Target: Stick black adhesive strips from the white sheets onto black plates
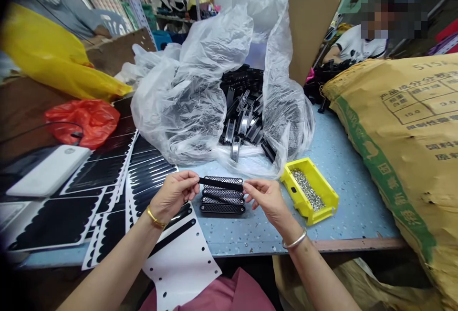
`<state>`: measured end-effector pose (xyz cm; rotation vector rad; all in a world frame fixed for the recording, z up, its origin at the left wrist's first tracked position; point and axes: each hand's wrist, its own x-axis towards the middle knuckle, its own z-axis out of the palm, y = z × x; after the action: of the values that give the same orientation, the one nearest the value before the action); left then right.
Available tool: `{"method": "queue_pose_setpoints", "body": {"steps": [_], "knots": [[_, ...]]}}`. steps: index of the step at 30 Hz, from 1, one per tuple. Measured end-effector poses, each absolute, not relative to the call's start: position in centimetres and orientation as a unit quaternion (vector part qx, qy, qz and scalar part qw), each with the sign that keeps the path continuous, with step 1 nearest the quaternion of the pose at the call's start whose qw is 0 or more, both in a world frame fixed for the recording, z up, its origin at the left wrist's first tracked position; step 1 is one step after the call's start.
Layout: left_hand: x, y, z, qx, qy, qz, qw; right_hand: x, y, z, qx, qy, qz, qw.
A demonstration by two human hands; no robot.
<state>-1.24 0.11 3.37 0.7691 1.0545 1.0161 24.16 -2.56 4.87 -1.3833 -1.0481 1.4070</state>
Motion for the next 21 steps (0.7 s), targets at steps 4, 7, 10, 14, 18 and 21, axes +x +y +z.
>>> {"method": "queue_pose_setpoints", "body": {"steps": [4,7,10,14,18,21], "knots": [[-0.5,0.5,2.9,0.342,0.465,0.457,0.677,23.3,-1.7,4.8,-0.566,-0.457,0.541,0.422],[-0.6,1.1,2.2,0.358,0.479,0.457,0.659,23.1,-1.1,4.8,-0.569,-0.470,0.514,0.436],[-1.2,1.8,1.4,0.359,0.515,0.460,0.628,23.5,-0.2,4.9,-0.559,-0.482,0.513,0.439],[-1.9,2.4,0.5,0.379,0.553,0.464,0.579,24.5,0.9,4.6,-0.525,-0.476,0.572,0.413],[-1.7,2.5,0.0,0.425,0.564,0.416,0.573,24.5,1.6,4.0,-0.516,-0.453,0.614,0.388],[-1.3,2.7,-0.1,0.441,0.574,0.390,0.569,24.0,2.0,3.5,-0.520,-0.437,0.626,0.382]]}}
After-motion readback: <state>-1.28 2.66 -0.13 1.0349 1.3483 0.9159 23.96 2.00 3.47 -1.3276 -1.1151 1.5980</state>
